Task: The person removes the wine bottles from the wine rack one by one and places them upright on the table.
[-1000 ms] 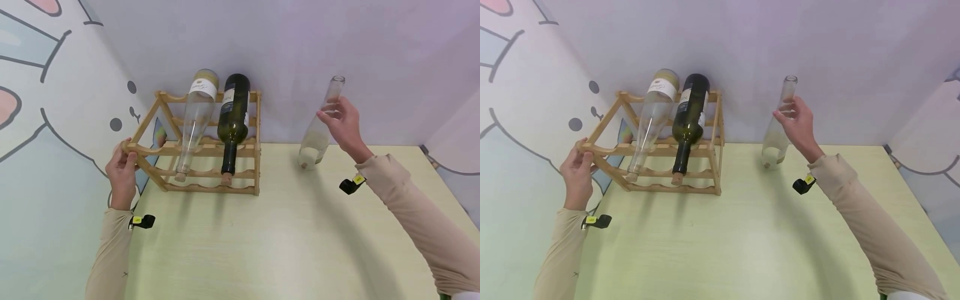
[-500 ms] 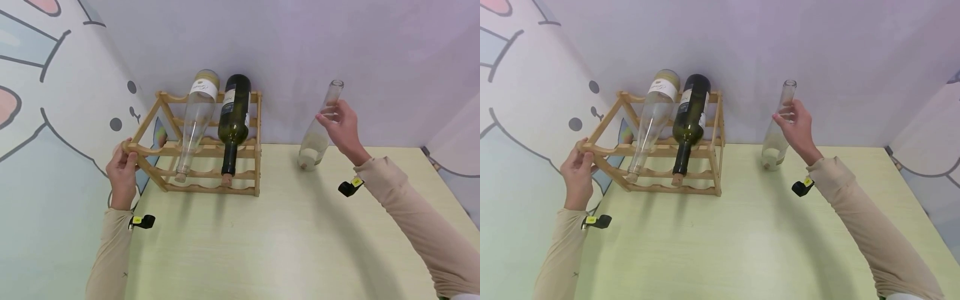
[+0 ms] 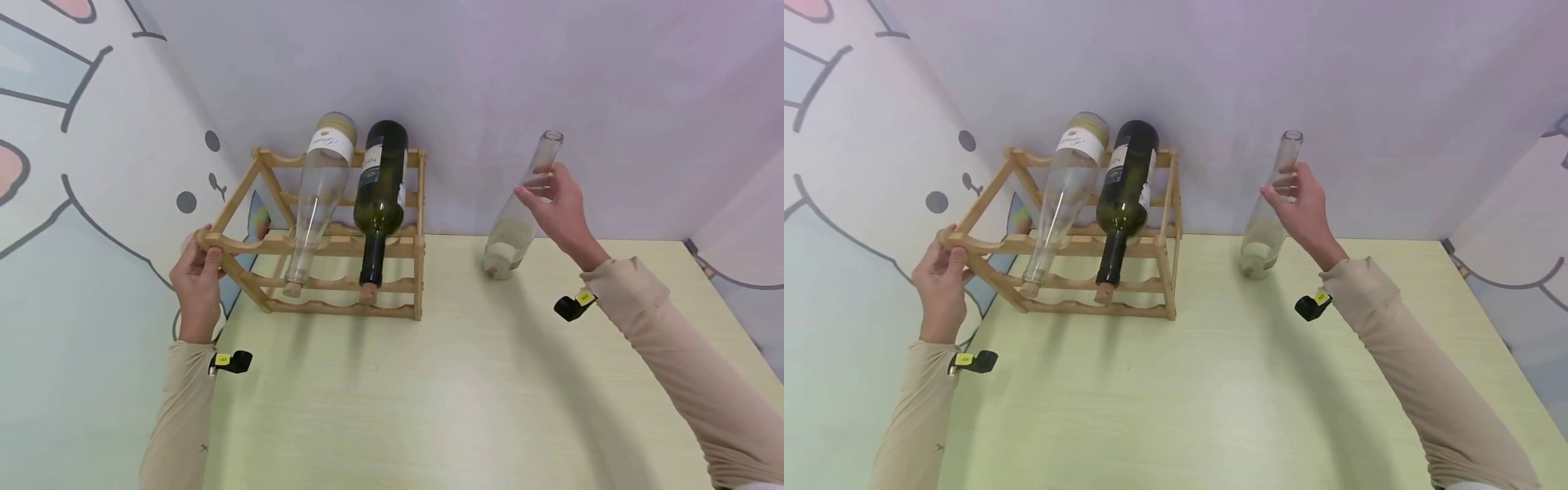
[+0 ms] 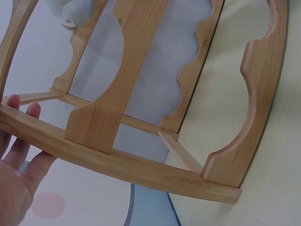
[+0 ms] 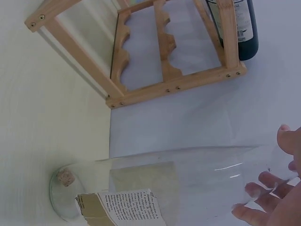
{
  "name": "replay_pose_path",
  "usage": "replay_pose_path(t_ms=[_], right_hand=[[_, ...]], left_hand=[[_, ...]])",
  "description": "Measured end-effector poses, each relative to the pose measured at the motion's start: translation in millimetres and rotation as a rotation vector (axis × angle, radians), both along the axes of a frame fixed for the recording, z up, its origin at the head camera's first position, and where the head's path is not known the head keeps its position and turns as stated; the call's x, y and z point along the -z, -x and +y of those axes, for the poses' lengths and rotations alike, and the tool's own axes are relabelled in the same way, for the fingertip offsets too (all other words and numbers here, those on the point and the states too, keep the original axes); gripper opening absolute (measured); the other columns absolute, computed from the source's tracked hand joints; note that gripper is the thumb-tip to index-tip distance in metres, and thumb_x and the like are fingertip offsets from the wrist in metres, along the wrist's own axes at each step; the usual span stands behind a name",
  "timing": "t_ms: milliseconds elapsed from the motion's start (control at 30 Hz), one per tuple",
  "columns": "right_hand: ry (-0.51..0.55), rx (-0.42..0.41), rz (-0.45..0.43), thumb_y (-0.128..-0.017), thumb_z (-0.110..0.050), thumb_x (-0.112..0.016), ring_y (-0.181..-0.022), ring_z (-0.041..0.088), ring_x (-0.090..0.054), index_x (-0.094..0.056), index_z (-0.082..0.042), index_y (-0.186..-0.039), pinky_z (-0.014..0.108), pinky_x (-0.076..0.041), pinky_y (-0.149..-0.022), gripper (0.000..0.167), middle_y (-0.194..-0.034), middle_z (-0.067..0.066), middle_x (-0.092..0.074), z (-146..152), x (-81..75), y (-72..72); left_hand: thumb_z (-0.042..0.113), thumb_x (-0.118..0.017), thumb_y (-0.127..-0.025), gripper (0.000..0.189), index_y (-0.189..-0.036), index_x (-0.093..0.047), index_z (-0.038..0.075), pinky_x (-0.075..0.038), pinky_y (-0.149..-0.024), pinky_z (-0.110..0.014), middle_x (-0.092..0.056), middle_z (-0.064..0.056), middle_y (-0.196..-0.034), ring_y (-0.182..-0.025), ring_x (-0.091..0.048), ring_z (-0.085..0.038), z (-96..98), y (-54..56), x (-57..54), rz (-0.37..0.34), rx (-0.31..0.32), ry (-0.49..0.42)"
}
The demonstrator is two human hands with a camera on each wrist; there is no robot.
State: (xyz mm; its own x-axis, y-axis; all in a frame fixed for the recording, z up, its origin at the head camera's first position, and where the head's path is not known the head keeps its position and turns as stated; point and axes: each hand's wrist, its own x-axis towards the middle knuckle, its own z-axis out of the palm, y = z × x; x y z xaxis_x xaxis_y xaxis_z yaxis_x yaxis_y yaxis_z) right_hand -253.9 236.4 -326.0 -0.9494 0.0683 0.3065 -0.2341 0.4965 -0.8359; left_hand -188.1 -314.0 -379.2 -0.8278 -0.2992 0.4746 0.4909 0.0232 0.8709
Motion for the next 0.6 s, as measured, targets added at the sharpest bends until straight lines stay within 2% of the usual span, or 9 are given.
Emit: replay_pose_path(t_ms=[167, 300, 400, 600], right_hand=[[-0.061, 0.016, -0.027, -0.091, -0.034, -0.063, -0.107, 0.026, -0.056, -0.045, -0.011, -0.128, 0.033, -0.047, -0.085, 0.048, -0.122, 0.015, -0.055, 3.2, -1.8, -5.4], [-0.044, 0.042, 0.007, -0.089, -0.03, -0.065, -0.101, 0.019, -0.056, -0.047, -0.011, -0.13, 0.026, -0.046, -0.081, 0.048, -0.12, 0.014, -0.055, 4.9, -1.6, -7.9], [-0.032, 0.058, 0.028, -0.089, -0.026, -0.066, -0.097, 0.013, -0.055, -0.048, -0.011, -0.13, 0.022, -0.045, -0.078, 0.048, -0.115, 0.012, -0.055, 6.7, -2.1, -10.8], [-0.032, 0.088, 0.044, -0.089, -0.02, -0.065, -0.091, 0.012, -0.054, -0.048, -0.008, -0.129, 0.019, -0.044, -0.075, 0.045, -0.109, 0.009, -0.055, 9.3, -6.8, -18.3]], left_hand=[[0.007, -0.051, -0.094, 0.037, -0.131, -0.056, 0.003, -0.055, -0.075, -0.022, -0.052, -0.011, -0.113, -0.092, -0.065, -0.017, -0.9, -1.1, -0.2, -0.008, 0.002, 0.006], [0.007, -0.051, -0.094, 0.038, -0.131, -0.056, 0.004, -0.055, -0.074, -0.022, -0.052, -0.011, -0.113, -0.093, -0.065, -0.017, -2.0, -2.6, -1.4, -0.016, -0.001, 0.02], [0.006, -0.054, -0.093, 0.038, -0.13, -0.056, 0.003, -0.056, -0.072, -0.021, -0.054, -0.011, -0.112, -0.091, -0.066, -0.016, -2.0, -3.7, -2.6, -0.031, 0.0, -0.007], [0.007, -0.058, -0.091, 0.04, -0.13, -0.057, 0.006, -0.055, -0.074, -0.021, -0.058, -0.013, -0.114, -0.097, -0.064, -0.017, -0.1, -6.4, -7.0, -0.103, -0.007, -0.056]])
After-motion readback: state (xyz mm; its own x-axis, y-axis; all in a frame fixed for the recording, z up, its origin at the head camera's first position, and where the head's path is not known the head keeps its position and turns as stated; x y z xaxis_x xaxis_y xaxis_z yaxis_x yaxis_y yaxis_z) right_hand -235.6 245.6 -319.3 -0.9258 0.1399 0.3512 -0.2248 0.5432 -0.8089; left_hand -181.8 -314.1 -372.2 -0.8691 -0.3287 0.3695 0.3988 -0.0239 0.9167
